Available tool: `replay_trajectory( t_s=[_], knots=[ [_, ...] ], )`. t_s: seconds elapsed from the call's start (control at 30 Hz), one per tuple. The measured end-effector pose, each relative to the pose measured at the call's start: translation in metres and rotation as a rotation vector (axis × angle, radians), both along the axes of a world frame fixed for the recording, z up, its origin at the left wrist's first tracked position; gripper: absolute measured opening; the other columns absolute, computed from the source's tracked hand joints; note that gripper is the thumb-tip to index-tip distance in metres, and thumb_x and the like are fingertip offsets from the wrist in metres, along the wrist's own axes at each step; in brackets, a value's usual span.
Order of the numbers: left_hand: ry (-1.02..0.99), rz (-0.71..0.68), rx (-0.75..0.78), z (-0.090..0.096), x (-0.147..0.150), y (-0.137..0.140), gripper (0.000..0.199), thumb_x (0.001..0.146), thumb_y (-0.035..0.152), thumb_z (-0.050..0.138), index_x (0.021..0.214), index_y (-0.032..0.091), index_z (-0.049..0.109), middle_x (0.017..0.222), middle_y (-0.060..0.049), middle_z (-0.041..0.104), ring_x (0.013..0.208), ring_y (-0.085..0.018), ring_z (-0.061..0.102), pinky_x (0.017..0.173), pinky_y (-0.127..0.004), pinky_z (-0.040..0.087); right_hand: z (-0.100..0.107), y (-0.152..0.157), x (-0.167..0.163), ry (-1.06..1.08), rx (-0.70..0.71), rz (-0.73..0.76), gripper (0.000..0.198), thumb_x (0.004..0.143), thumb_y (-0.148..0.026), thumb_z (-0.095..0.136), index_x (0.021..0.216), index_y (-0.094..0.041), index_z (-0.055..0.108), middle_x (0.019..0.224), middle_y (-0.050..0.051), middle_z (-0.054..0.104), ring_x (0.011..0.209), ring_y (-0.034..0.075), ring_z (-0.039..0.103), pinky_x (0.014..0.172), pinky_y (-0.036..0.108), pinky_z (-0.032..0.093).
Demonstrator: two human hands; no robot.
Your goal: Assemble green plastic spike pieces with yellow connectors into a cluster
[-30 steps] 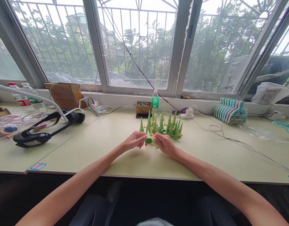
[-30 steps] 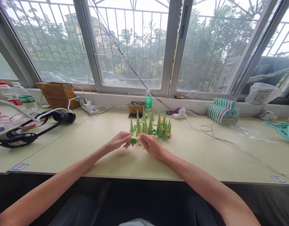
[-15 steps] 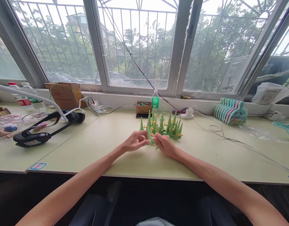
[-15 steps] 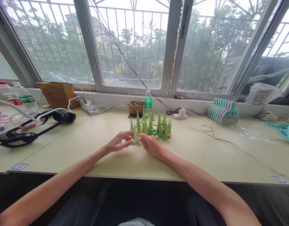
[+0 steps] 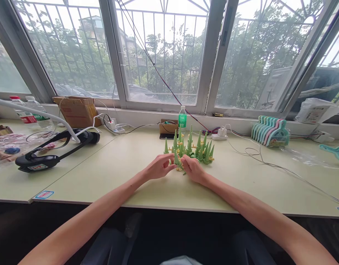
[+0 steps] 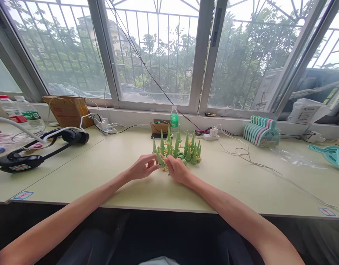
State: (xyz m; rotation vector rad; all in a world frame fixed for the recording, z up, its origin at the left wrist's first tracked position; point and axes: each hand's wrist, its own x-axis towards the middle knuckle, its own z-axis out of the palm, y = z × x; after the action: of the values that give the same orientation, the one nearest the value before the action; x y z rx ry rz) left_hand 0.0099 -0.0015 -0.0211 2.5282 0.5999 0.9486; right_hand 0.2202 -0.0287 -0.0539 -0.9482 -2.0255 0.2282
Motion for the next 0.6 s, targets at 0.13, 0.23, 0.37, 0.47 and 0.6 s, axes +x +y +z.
replay_trajectory(
  t_s=[0.13, 0.23, 0.37, 0.47, 0.6],
  knots=[
    [-0.036, 0.015, -0.052, 0.0000, 0.0018, 0.0016, 0.023, 0.093, 0.040, 0.057, 0.089, 0.019, 0.048, 0.054, 0.010, 0.037, 0.043, -0.005, 0.030, 0.047, -0.019, 0.027, 0.0007, -0.0004, -0.0019, 0.031, 0.020, -0.033, 0.035, 0.105, -0.042, 0.023, 0.075, -0.023, 0.028, 0.057, -0.005, 0.038, 0.048, 0.010, 0.033, 0.051, 0.024, 0.027],
    [-0.083, 0.038, -0.110, 0.0031, 0.0036, 0.0004, 0.025, 0.095, 0.043, 0.055, 0.094, 0.020, 0.045, 0.064, 0.007, 0.048, 0.044, -0.004, 0.035, 0.045, -0.017, 0.027, 0.0022, -0.0013, -0.0029, 0.044, 0.047, -0.058, 0.035, 0.105, -0.042, 0.024, 0.076, -0.023, 0.029, 0.058, -0.006, 0.037, 0.048, 0.010, 0.031, 0.051, 0.024, 0.027],
    [-0.118, 0.068, -0.207, 0.0055, 0.0043, 0.0008, 0.042, 0.099, 0.054, 0.040, 0.084, 0.016, 0.050, 0.065, 0.002, 0.056, 0.044, -0.005, 0.042, 0.046, -0.018, 0.035, 0.0045, -0.0025, -0.0030, 0.059, 0.087, -0.093, 0.034, 0.105, -0.041, 0.025, 0.076, -0.023, 0.029, 0.059, -0.005, 0.035, 0.049, 0.010, 0.030, 0.052, 0.024, 0.027],
    [-0.093, 0.057, -0.334, 0.0037, 0.0037, 0.0044, 0.069, 0.099, 0.063, 0.025, 0.065, 0.013, 0.057, 0.053, -0.001, 0.056, 0.040, -0.007, 0.045, 0.046, -0.020, 0.038, 0.0055, -0.0032, -0.0029, 0.067, 0.129, -0.082, 0.034, 0.105, -0.039, 0.026, 0.077, -0.022, 0.033, 0.060, -0.005, 0.035, 0.050, 0.010, 0.028, 0.052, 0.023, 0.027],
    [-0.013, -0.037, -0.500, 0.0022, 0.0030, 0.0067, 0.077, 0.095, 0.070, 0.030, 0.063, 0.010, 0.066, 0.052, -0.005, 0.060, 0.038, -0.008, 0.049, 0.043, -0.020, 0.038, 0.0051, -0.0041, -0.0028, 0.048, 0.177, 0.003, 0.031, 0.105, -0.035, 0.029, 0.078, -0.021, 0.038, 0.064, -0.004, 0.041, 0.053, 0.010, 0.030, 0.053, 0.022, 0.029]
  ],
)
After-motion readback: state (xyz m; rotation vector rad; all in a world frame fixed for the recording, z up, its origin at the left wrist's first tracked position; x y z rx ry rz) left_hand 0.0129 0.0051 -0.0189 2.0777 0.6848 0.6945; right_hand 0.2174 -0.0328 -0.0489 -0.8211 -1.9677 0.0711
